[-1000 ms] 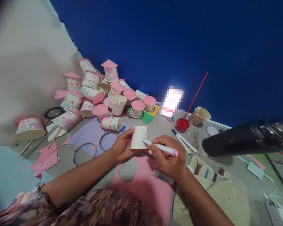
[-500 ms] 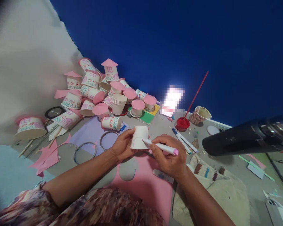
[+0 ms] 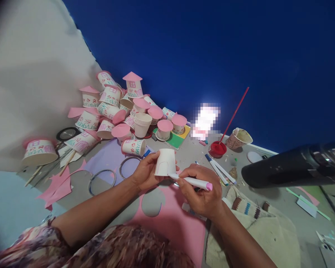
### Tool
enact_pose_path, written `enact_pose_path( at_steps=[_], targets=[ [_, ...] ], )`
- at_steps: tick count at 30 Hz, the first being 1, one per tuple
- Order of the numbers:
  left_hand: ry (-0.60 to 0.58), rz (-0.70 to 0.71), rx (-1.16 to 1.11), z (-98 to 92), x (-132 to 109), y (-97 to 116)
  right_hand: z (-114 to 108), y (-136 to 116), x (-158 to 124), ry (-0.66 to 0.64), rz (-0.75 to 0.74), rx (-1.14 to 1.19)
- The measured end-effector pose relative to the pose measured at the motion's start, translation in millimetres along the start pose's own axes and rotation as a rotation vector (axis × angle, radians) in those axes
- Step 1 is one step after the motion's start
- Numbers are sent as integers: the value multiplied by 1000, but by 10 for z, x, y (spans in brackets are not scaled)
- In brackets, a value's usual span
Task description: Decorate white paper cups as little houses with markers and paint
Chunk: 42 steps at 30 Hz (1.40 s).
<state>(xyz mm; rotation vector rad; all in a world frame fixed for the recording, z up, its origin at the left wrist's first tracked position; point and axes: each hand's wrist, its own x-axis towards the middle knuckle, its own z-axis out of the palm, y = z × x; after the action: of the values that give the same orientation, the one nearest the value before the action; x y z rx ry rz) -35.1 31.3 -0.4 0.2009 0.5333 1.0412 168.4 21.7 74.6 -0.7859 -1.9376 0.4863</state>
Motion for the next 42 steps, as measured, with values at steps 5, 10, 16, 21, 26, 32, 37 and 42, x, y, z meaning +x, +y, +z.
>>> enact_pose_path(
  at_steps=[5, 10, 16, 21, 26, 32, 37, 42],
  targets=[
    [-2, -2, -6, -2, 5, -10, 24, 31, -22, 32, 10, -15],
    [54, 18, 2, 21, 16, -39, 65, 75, -37, 128, -20, -70],
    [90, 44, 24, 13, 22, -68, 66, 65, -21, 122, -23, -124],
    [65, 51, 43, 6, 18, -79, 72, 72, -32, 117, -13, -122],
    [66, 77, 36, 32, 28, -84, 69, 71, -27, 105, -26, -143],
    [55, 108, 70, 82, 13, -85, 71, 54, -9, 108, -67, -113],
    [45, 127, 116, 103, 2, -92, 73, 49, -4, 101, -62, -114],
    [35, 144, 126, 111, 1, -93, 70, 47, -5, 78, -67, -112]
  ],
)
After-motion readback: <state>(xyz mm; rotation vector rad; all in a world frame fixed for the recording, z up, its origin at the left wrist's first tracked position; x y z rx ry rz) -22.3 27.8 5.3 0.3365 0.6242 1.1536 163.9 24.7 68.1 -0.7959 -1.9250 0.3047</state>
